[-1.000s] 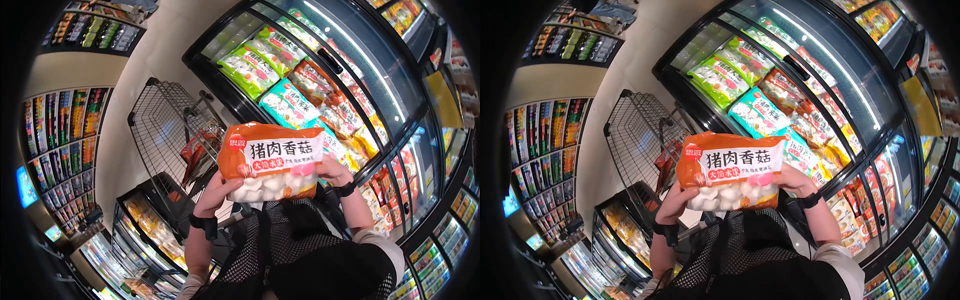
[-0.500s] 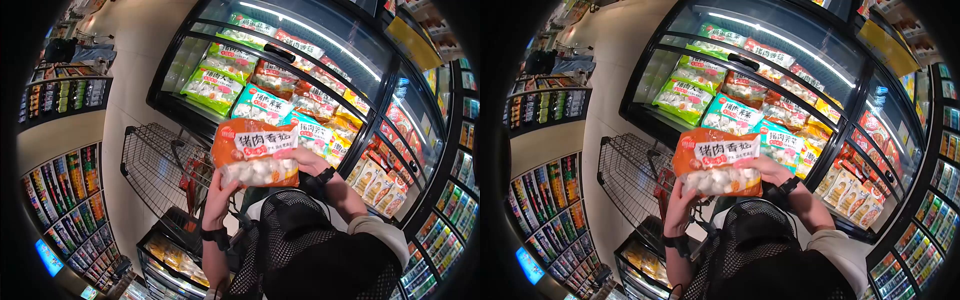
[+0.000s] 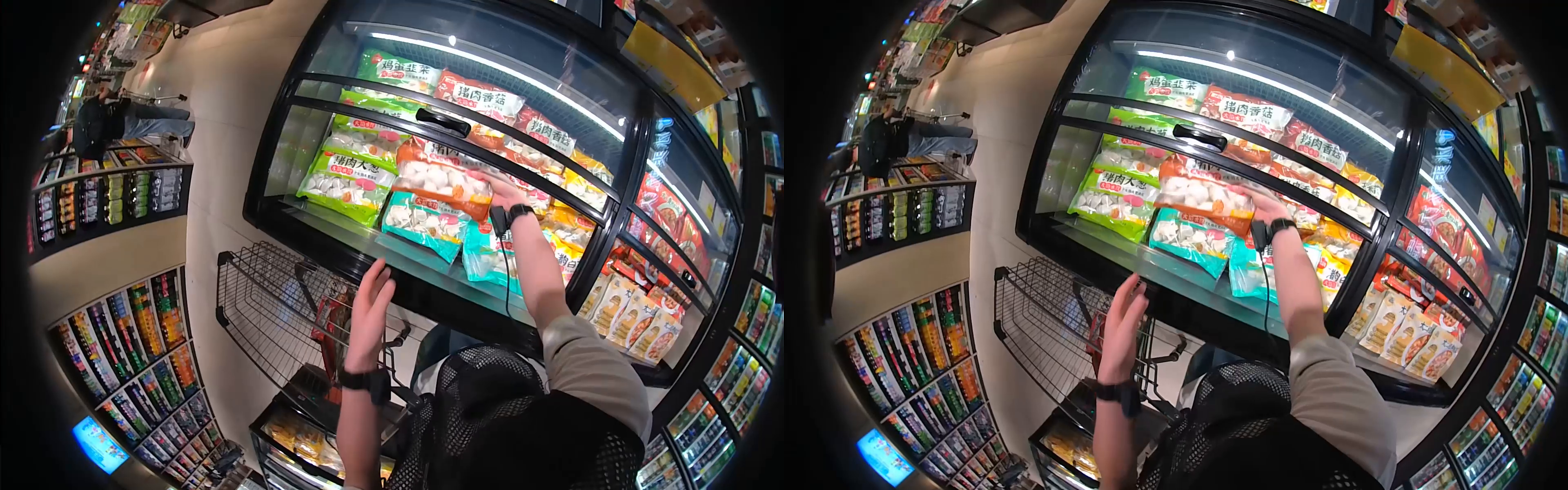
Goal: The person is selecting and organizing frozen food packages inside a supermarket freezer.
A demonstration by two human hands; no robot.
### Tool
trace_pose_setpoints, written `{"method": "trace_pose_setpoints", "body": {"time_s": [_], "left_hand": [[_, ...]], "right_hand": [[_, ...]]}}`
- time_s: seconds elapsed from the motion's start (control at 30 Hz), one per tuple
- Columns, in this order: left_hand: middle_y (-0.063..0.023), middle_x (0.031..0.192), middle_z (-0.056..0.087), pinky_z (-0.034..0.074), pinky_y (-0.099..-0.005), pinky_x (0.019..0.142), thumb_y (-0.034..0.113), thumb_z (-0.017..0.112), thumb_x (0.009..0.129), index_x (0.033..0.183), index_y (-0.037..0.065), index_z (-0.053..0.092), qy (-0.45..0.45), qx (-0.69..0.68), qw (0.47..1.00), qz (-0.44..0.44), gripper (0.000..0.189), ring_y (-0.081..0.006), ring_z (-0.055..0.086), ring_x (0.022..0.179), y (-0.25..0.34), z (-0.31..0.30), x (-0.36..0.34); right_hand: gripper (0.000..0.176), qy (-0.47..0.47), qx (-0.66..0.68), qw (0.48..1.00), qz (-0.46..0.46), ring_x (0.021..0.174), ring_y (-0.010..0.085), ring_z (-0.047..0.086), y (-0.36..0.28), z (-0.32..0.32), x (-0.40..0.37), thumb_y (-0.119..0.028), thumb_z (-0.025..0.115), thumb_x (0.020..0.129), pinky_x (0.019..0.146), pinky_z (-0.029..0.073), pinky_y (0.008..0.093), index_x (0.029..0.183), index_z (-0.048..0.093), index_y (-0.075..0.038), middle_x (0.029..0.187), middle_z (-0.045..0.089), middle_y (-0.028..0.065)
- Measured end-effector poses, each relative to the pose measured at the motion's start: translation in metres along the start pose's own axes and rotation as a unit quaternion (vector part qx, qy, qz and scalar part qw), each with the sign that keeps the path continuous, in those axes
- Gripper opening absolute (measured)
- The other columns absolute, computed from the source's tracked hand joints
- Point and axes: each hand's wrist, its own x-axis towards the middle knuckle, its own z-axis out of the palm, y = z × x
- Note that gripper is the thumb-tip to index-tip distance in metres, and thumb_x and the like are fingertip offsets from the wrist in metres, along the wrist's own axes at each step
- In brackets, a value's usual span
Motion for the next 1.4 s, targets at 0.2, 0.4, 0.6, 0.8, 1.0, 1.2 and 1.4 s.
{"method": "trace_pose_setpoints", "body": {"time_s": [0.2, 0.4, 0.6, 0.8, 1.0, 1.2, 1.4], "left_hand": [[-0.0137, 0.149, 0.060, 0.043, -0.0370, 0.119, 0.009, 0.059, 0.109, 0.148, -0.003, 0.055, 0.218, 0.075, 0.971, -0.056, 0.041, -0.0240, 0.057, 0.139, -0.021, -0.060, -0.105], [-0.0157, 0.145, 0.063, 0.051, -0.0363, 0.108, 0.010, 0.056, 0.110, 0.144, -0.004, 0.057, 0.323, 0.238, 0.915, -0.042, 0.037, -0.0244, 0.062, 0.131, -0.086, -0.110, -0.189], [-0.0206, 0.139, 0.064, 0.045, -0.0433, 0.112, 0.019, 0.060, 0.108, 0.142, -0.004, 0.058, 0.320, 0.358, 0.874, -0.081, 0.041, -0.0329, 0.060, 0.129, -0.150, -0.135, -0.233], [-0.0235, 0.146, 0.058, 0.039, -0.0488, 0.117, 0.027, 0.056, 0.110, 0.144, -0.004, 0.056, 0.291, 0.451, 0.834, -0.127, 0.046, -0.0402, 0.051, 0.138, -0.182, -0.132, -0.281], [-0.0264, 0.151, 0.052, 0.035, -0.0572, 0.118, 0.029, 0.056, 0.106, 0.152, -0.003, 0.049, 0.210, 0.568, 0.794, -0.044, 0.056, -0.0456, 0.047, 0.138, -0.184, -0.130, -0.305], [-0.0248, 0.138, 0.061, 0.041, -0.0548, 0.110, 0.025, 0.061, 0.103, 0.139, -0.005, 0.058, 0.251, 0.556, 0.793, -0.001, 0.046, -0.0444, 0.051, 0.130, -0.200, -0.148, -0.296], [-0.0219, 0.127, 0.066, 0.043, -0.0529, 0.106, 0.023, 0.064, 0.102, 0.131, -0.004, 0.062, 0.293, 0.500, 0.815, 0.022, 0.040, -0.0428, 0.057, 0.121, -0.198, -0.147, -0.292]], "right_hand": [[0.029, 0.153, -0.213, 0.962, -0.069, 0.106, 0.0172, 0.074, -0.001, -0.011, 0.074, -0.026, 0.066, 0.103, 0.098, 0.058, 0.0345, 0.119, 0.078, -0.006, 0.115, 0.078, 0.0055], [0.030, 0.233, -0.286, 0.926, -0.077, 0.105, 0.0163, 0.074, 0.004, -0.022, 0.070, -0.031, 0.065, 0.104, 0.097, 0.057, 0.0343, 0.115, 0.081, -0.007, 0.110, 0.079, 0.0051], [0.033, 0.177, -0.375, 0.908, -0.066, 0.104, 0.0154, 0.074, 0.010, -0.019, 0.087, -0.035, 0.063, 0.104, 0.097, 0.056, 0.0340, 0.110, 0.083, -0.009, 0.106, 0.080, 0.0047], [0.078, 0.429, -0.428, 0.794, -0.038, 0.134, 0.0359, 0.064, 0.044, -0.020, 0.063, -0.064, 0.071, 0.090, 0.113, 0.048, 0.0440, 0.145, 0.062, -0.009, 0.140, 0.069, 0.0196], [0.076, 0.355, -0.587, 0.713, -0.147, 0.126, 0.0487, 0.064, 0.058, -0.008, -0.007, -0.050, 0.070, 0.094, 0.108, 0.050, 0.0528, 0.143, 0.056, 0.006, 0.132, 0.066, 0.0356], [0.042, 0.043, -0.675, 0.678, -0.288, 0.124, 0.0397, 0.063, 0.012, 0.131, -0.138, -0.026, 0.072, 0.096, 0.108, 0.050, 0.0486, 0.129, 0.067, -0.001, 0.130, 0.069, 0.0220], [0.054, 0.242, -0.733, 0.417, -0.480, 0.128, 0.0421, 0.059, -0.072, 0.192, -0.096, -0.016, 0.075, 0.085, 0.109, 0.049, 0.0505, 0.135, 0.062, 0.002, 0.137, 0.062, 0.0242]]}}
